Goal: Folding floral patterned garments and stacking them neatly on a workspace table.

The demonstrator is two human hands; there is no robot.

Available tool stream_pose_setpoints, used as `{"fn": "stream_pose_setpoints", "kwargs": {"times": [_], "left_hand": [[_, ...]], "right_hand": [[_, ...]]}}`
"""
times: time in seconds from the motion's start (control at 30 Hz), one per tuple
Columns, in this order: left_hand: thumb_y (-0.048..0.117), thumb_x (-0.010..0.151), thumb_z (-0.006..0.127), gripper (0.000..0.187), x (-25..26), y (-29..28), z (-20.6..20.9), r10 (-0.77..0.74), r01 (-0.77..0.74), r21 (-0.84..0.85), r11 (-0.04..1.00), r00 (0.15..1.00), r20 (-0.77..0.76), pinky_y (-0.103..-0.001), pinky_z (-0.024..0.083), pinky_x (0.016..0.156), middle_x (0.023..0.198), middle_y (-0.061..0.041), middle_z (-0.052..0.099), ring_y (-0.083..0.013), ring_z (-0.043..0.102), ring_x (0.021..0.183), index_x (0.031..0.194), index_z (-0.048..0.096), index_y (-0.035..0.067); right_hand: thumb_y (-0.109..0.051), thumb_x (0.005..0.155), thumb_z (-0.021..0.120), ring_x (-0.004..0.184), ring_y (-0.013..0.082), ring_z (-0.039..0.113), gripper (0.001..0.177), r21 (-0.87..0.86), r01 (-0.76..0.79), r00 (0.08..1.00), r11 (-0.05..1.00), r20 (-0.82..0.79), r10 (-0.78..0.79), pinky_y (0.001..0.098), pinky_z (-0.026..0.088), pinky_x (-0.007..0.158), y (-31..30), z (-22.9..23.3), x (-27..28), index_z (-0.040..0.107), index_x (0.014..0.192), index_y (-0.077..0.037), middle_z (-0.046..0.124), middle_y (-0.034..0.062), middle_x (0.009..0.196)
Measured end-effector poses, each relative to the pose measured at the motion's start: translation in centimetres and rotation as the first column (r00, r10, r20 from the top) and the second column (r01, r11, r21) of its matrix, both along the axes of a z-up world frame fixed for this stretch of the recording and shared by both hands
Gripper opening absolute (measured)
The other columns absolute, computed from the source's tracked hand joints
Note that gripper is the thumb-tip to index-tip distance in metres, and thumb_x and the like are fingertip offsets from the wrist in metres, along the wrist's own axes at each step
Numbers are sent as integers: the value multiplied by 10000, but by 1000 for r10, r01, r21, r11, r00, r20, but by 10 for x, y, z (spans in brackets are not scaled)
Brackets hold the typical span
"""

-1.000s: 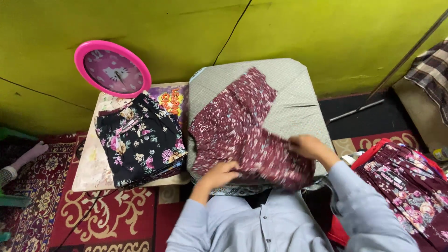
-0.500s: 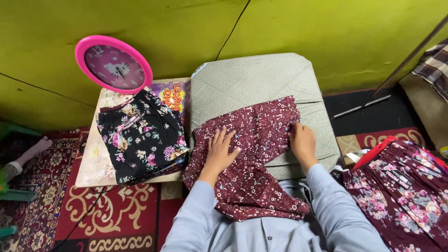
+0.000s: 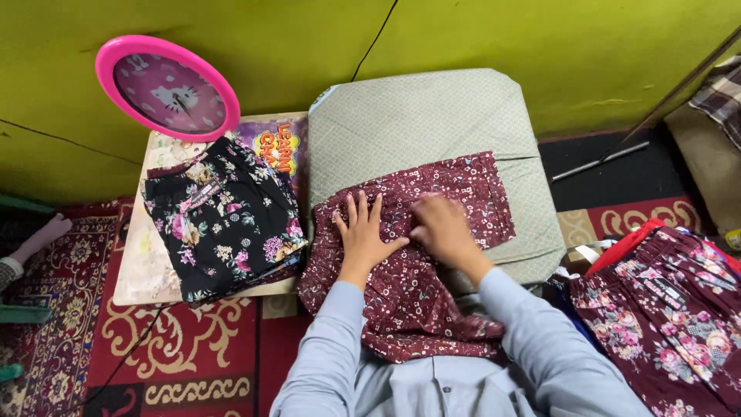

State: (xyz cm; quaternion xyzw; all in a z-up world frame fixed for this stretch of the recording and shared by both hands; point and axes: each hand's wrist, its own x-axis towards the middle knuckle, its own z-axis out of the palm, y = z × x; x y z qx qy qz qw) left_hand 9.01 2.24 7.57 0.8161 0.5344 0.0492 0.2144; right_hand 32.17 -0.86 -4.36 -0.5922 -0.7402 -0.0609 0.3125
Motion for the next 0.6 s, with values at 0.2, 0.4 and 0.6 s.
{"fn": "stream_pose_setpoints", "kwargs": {"times": [0.2,0.4,0.6], "left_hand": [[712,719,720,1134,-9,-4,-3,22,-21,11,1000,992,-125,-738,46,1157,1684,-193,183,-419,95,1557,1612,259,187],[798,729,632,1134,-8,-6,-4,20,-18,28,999,997,-72,-734,8,1155,1676,-211,204,-423,105,1555,1593,310,138],[825,670,648,1208,-6,2,-26,34,-30,32,999,990,-134,-745,-6,1148,1685,-183,169,-416,89,1555,1611,251,180]], "right_hand": [[-809,946,327,1551,194,261,841,-310,-81,921,947,340,190,621,15,1218,-5,36,-3,354,1597,-277,351,38,1665],[-720,1036,266,1594,243,154,808,-535,387,922,751,218,-320,723,45,1212,-1,30,69,228,1656,-205,214,48,1727],[-877,906,217,1539,171,314,979,-156,-7,928,988,367,64,619,-11,1219,22,10,-25,361,1596,-197,414,60,1630]]}}
